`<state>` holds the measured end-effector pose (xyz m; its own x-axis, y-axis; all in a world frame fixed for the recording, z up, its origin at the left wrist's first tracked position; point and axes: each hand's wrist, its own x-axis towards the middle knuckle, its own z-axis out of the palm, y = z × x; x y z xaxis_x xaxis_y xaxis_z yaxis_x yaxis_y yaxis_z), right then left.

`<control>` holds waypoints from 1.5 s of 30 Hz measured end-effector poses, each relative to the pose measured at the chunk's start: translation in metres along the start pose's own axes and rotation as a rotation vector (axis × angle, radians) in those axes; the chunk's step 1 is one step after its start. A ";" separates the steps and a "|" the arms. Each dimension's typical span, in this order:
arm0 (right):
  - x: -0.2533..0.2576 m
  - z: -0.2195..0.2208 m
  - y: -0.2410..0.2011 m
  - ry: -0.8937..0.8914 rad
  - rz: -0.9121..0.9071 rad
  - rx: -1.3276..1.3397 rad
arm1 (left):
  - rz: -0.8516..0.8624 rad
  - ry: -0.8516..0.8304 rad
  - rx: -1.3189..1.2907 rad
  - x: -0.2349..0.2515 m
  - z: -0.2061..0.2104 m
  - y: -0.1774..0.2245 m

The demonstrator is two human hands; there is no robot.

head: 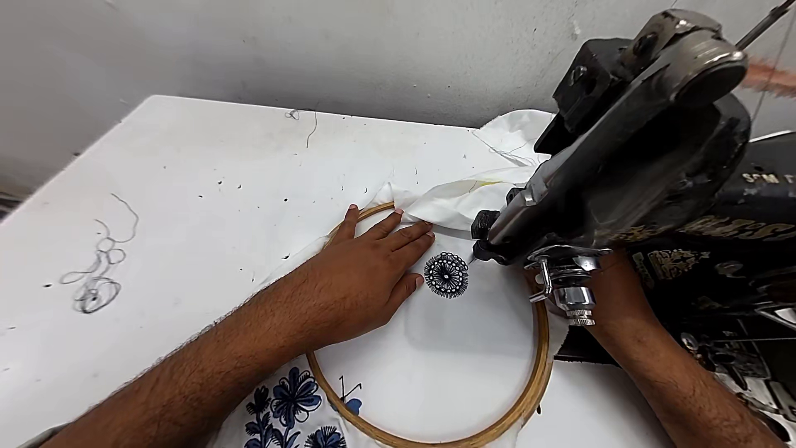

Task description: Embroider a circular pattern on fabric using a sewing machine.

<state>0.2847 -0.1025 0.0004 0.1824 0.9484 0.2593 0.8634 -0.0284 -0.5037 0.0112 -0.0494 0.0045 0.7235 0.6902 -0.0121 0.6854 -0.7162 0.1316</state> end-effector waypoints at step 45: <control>0.001 0.001 0.002 0.027 -0.041 0.053 | -0.020 0.007 -0.012 0.003 0.000 -0.002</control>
<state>0.2862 -0.1012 -0.0009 0.1606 0.9395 0.3027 0.8447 0.0278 -0.5345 0.0121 -0.0462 0.0041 0.7092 0.7050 -0.0077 0.6985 -0.7012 0.1428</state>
